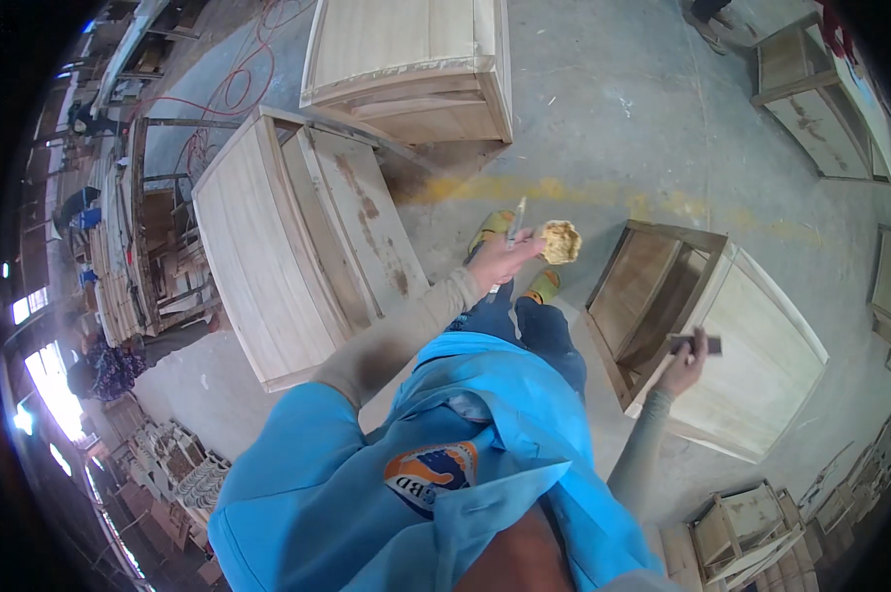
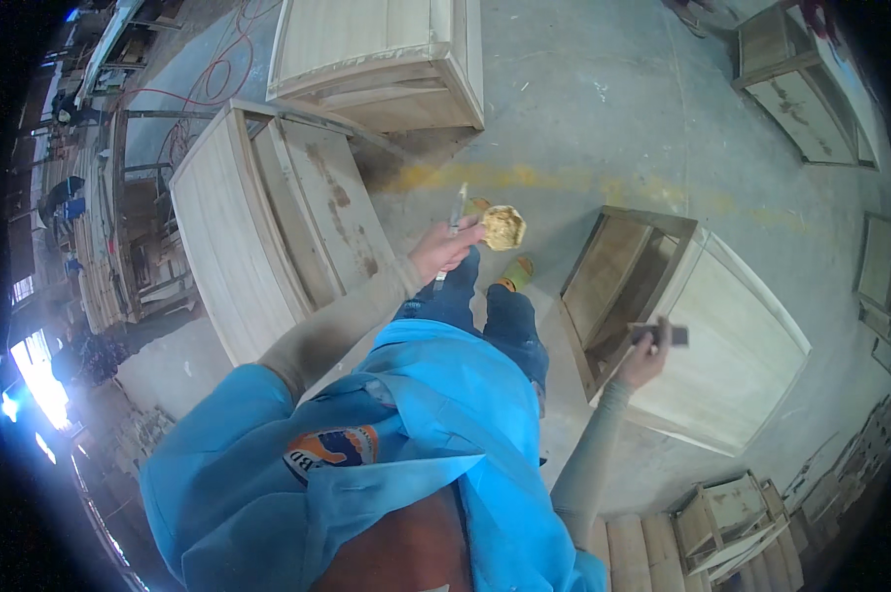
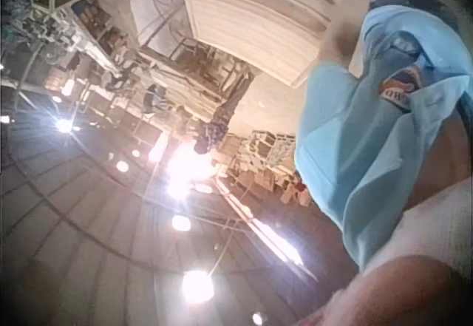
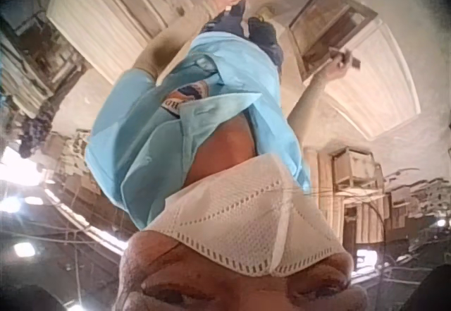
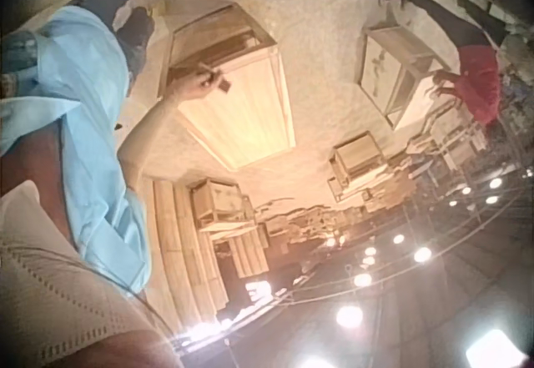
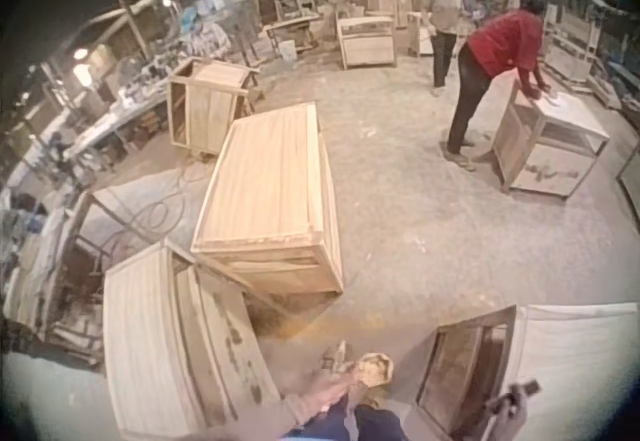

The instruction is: The person applies glue to the joints of a wooden cabinet using a small bottle and a wooden stick. They then use a putty knife to apply wood filler to the seams and smooth it out. Finally, they sand the filled areas with a sanding block.

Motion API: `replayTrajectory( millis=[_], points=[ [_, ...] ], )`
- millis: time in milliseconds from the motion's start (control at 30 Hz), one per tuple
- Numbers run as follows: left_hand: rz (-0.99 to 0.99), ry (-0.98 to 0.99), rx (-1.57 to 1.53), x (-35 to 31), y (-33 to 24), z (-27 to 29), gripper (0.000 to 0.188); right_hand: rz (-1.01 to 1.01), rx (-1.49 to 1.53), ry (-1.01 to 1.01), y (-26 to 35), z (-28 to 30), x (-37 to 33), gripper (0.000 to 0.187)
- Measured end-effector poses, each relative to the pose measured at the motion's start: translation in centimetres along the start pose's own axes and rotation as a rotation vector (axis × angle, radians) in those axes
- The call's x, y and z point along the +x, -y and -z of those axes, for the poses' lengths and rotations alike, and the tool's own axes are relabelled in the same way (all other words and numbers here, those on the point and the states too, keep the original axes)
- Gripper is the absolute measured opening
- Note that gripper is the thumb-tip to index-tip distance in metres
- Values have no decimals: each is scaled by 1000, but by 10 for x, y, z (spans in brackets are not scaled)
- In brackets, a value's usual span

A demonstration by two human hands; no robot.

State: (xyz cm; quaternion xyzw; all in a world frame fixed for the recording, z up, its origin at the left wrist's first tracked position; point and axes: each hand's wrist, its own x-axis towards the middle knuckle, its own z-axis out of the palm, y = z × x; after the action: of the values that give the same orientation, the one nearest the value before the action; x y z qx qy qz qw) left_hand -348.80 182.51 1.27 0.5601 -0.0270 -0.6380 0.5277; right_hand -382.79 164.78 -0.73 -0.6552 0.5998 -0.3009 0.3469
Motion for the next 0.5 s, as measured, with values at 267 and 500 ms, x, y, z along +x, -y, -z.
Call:
replayTrajectory(
  millis=[267,500],
  points=[
    [-182,250,227,119,-12,23,52,-96,-509,-383,-72,26,5,65],
    [13,246,399,154,-43,30,64,-70,-773,-519,-92,-17,7,85]
  ],
)
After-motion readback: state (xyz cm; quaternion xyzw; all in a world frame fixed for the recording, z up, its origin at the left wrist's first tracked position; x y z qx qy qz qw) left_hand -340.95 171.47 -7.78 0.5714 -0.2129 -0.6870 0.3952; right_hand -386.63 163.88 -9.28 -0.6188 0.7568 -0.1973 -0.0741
